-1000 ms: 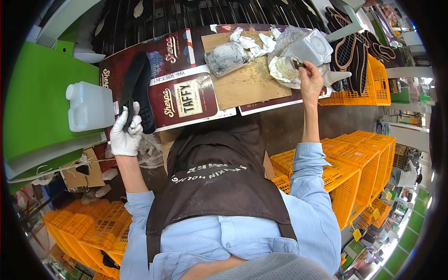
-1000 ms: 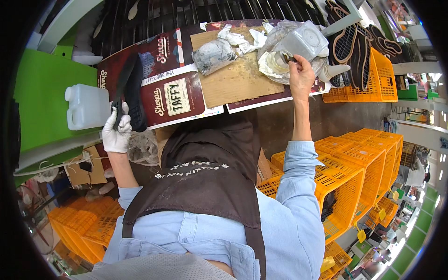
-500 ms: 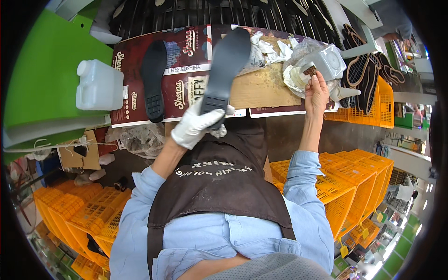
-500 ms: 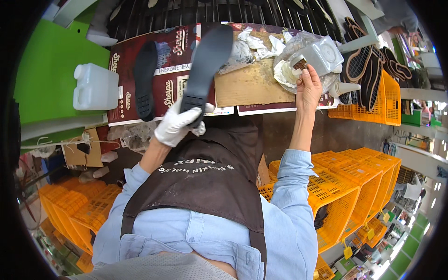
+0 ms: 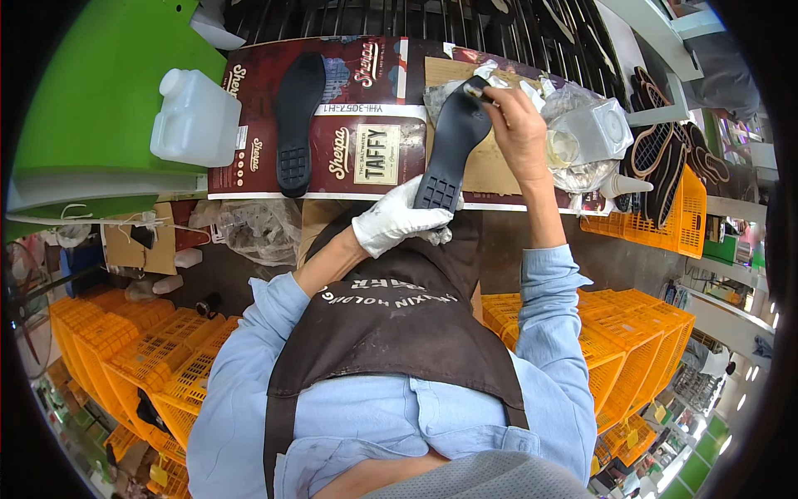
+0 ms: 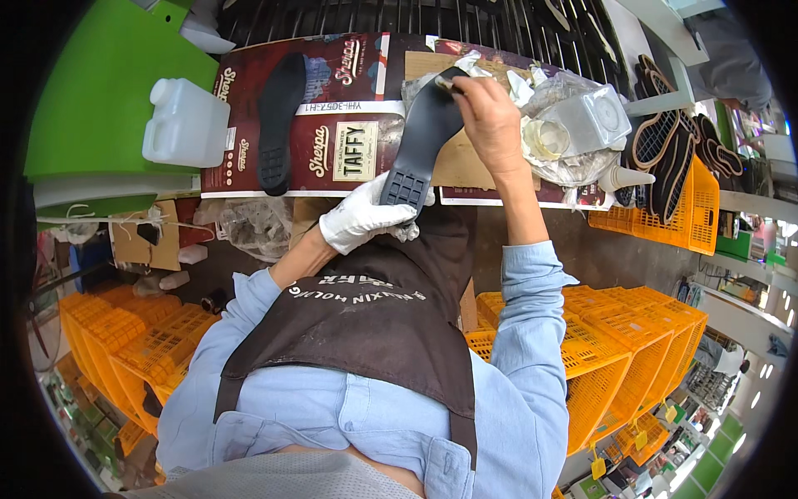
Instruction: The recorder is applying a liquid adhesive or primer to the bottom of shoe soles using a small brush before placing them back on a conveyor belt.
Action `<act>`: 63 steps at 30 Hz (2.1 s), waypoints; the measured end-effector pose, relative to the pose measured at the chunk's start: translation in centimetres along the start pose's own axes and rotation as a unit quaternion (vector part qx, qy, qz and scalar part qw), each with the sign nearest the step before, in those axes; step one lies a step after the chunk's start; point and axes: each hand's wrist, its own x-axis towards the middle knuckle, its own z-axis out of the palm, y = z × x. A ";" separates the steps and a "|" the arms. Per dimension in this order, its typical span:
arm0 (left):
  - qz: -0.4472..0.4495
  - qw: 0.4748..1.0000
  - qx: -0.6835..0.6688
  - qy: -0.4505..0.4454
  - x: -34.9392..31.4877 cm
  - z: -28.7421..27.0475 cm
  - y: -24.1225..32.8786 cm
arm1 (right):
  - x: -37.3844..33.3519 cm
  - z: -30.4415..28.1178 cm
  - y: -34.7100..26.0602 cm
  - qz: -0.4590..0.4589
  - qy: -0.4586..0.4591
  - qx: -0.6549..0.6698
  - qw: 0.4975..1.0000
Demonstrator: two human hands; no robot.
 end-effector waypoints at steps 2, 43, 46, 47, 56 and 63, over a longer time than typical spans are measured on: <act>-0.012 1.000 -0.003 -0.004 0.2 -0.5 -0.3 | -0.8 0.2 -0.4 -0.038 -0.069 -0.084 0.993; 0.009 0.999 -0.033 0.005 -0.6 -1.1 -0.5 | 2.6 -0.5 8.8 0.198 -0.075 -0.076 0.974; 0.006 0.999 -0.029 0.014 -0.6 -1.5 -0.1 | 3.9 -0.9 8.0 0.271 -0.076 0.066 0.957; 0.003 0.999 -0.037 0.011 -0.7 -1.5 -0.1 | 3.8 -0.5 7.7 0.244 -0.102 0.088 0.960; 0.011 0.998 -0.058 0.004 -1.2 -1.8 0.1 | 5.4 0.2 9.2 0.220 -0.122 0.083 0.964; 0.014 0.997 -0.078 -0.002 -1.6 -1.7 0.5 | 6.4 0.5 10.0 0.255 -0.111 -0.011 0.961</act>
